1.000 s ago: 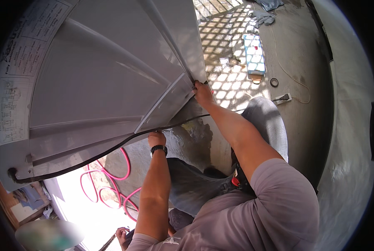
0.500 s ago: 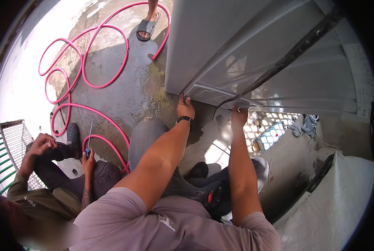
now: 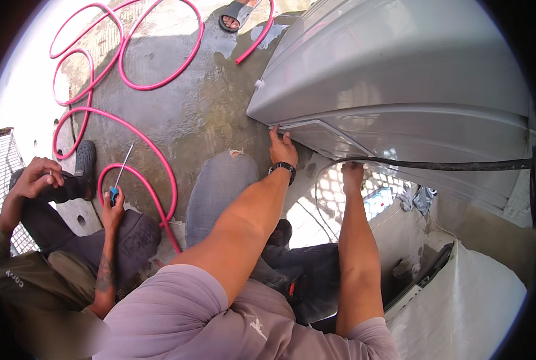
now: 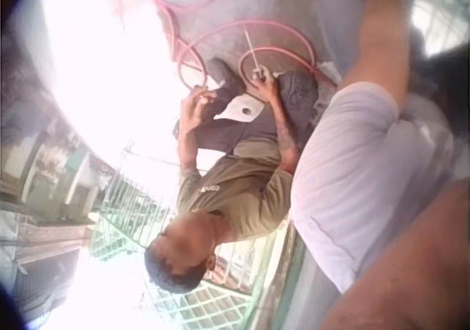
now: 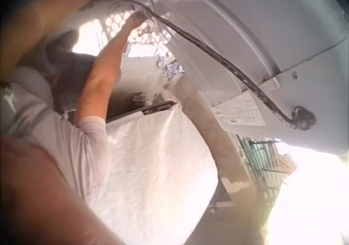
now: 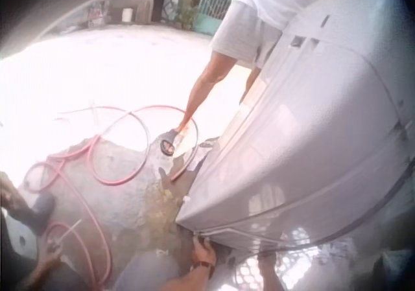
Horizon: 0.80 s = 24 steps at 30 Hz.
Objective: The person removes a back panel from a washing machine by hand, then uses a screwdriver to reattach components and reassemble the top and back panels of the appliance.
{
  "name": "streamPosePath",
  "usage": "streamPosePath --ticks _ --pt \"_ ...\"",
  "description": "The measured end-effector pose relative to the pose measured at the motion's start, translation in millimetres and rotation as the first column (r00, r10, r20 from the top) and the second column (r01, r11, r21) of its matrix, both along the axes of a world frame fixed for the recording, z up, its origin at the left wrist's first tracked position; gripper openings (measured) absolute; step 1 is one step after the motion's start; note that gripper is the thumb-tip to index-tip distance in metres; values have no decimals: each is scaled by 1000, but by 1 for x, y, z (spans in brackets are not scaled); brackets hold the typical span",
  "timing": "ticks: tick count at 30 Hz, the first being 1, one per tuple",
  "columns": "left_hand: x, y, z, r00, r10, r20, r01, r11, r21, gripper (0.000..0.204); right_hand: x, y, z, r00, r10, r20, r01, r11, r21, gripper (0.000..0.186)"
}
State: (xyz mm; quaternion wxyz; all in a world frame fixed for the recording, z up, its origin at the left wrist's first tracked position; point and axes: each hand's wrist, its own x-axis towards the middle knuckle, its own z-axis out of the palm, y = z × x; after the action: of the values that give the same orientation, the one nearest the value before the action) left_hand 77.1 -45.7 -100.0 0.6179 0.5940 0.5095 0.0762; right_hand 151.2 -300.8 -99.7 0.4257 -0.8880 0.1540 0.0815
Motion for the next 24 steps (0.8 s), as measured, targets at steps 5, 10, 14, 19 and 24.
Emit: streamPosePath --ticks 5,10,14,19,24 --pt "-4 13 -32 982 174 77 -178 983 52 31 -11 43 10 999 -38 -15 39 997 70 25" --pt "3 18 -30 985 154 83 -161 984 80 26 -4 8 -4 999 -19 33 15 992 122 30" --pt "-4 31 -23 993 -5 -114 18 993 116 28 -8 14 -2 999 26 47 -22 997 -77 37" --pt "-1 54 -28 905 -351 -240 413 861 298 34 -19 41 37 990 132 42 -113 946 -305 41" --pt "5 54 -30 848 -485 -215 530 788 312 34 -23 31 41 975 160 154 -93 924 -371 37"
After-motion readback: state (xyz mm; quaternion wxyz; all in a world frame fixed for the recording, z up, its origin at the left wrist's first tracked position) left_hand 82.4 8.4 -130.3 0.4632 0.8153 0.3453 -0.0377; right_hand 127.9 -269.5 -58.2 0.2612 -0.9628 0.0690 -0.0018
